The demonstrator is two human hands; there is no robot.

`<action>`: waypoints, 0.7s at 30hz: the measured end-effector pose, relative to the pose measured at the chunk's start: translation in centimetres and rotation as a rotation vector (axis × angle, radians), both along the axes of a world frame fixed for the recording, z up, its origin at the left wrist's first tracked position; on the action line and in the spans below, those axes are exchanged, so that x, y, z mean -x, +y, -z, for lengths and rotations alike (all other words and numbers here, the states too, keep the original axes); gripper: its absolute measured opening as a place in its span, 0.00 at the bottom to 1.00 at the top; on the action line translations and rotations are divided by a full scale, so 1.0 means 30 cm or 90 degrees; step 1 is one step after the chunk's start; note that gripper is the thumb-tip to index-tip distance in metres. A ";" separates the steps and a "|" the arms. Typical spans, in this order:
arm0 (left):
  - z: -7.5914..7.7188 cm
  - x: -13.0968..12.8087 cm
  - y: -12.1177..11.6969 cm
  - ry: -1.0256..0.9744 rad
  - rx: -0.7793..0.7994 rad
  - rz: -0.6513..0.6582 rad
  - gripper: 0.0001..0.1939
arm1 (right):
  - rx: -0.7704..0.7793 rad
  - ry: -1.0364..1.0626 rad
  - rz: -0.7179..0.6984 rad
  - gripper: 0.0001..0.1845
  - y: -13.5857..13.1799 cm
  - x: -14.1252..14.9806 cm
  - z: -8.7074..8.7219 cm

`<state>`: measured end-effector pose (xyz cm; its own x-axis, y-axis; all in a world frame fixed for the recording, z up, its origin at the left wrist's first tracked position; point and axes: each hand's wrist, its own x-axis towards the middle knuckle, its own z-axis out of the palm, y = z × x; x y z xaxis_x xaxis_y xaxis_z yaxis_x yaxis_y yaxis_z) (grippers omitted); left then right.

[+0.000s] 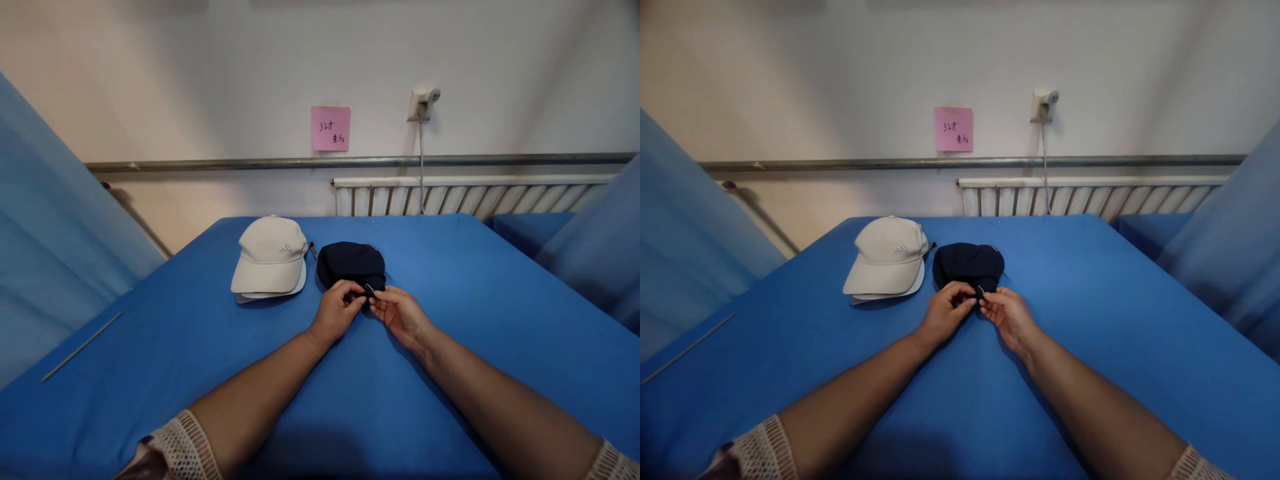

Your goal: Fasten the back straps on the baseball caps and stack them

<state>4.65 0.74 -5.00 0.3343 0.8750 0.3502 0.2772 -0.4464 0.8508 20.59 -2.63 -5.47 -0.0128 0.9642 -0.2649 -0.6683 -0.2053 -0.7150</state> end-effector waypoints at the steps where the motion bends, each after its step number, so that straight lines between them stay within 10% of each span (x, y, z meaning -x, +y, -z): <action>1: -0.004 0.001 -0.005 0.014 -0.016 0.008 0.07 | 0.005 0.008 -0.002 0.12 0.001 -0.002 0.000; 21: -0.051 0.016 -0.026 0.250 -0.267 -0.012 0.14 | -0.002 0.076 -0.025 0.04 0.002 -0.011 0.006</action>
<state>4.18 -0.02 -3.47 0.4950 0.6952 0.5213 0.5481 -0.7153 0.4335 20.92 -2.57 -5.64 -0.0817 0.9632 -0.2561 -0.7400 -0.2307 -0.6318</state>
